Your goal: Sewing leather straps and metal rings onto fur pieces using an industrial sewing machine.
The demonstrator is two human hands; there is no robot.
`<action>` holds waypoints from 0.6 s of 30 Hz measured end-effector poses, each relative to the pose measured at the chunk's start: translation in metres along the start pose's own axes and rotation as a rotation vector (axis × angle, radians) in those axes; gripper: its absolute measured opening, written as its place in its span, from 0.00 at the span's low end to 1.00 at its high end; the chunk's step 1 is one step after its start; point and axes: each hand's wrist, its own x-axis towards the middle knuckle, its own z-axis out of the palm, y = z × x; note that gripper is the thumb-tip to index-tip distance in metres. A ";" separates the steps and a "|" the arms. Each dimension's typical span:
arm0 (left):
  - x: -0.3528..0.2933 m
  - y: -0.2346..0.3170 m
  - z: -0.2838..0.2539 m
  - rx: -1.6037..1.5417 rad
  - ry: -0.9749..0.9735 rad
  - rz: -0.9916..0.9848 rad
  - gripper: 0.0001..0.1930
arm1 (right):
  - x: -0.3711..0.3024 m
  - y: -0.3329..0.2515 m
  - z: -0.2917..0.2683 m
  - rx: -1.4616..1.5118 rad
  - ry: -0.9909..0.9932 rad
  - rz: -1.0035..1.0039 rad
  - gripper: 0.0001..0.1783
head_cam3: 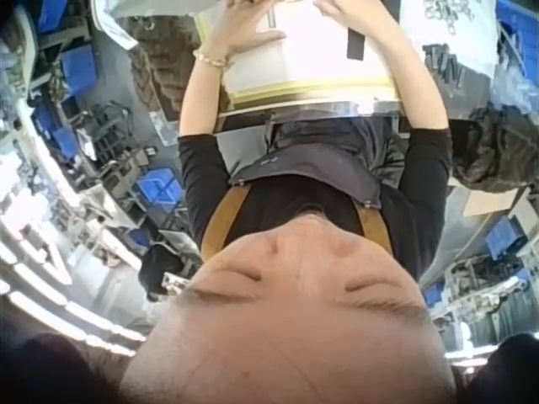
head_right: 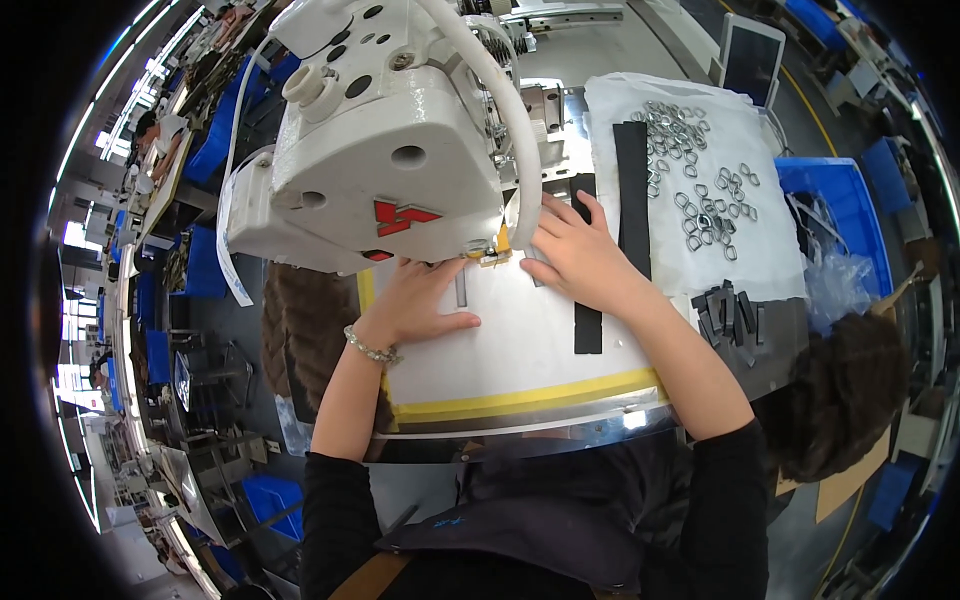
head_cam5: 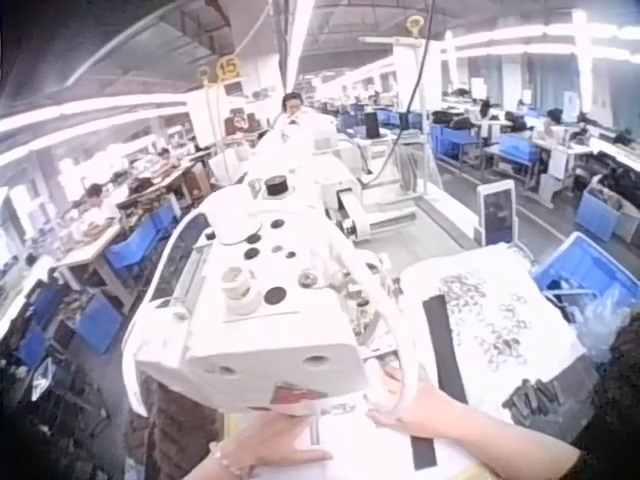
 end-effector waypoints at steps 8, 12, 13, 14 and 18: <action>0.014 -0.012 0.001 0.048 -0.036 -0.085 0.45 | 0.003 -0.003 0.002 0.023 0.029 -0.009 0.25; 0.016 -0.014 0.005 0.022 0.014 -0.083 0.41 | 0.004 -0.002 0.006 0.032 0.068 -0.005 0.24; 0.015 -0.014 0.005 0.006 0.085 -0.061 0.38 | 0.005 -0.003 0.006 0.035 0.070 -0.006 0.24; 0.014 -0.014 0.004 0.009 0.084 -0.063 0.38 | 0.006 -0.004 0.006 0.041 0.066 -0.008 0.23; 0.017 -0.011 0.003 -0.034 0.054 -0.092 0.37 | 0.007 -0.004 0.006 0.053 0.065 0.012 0.22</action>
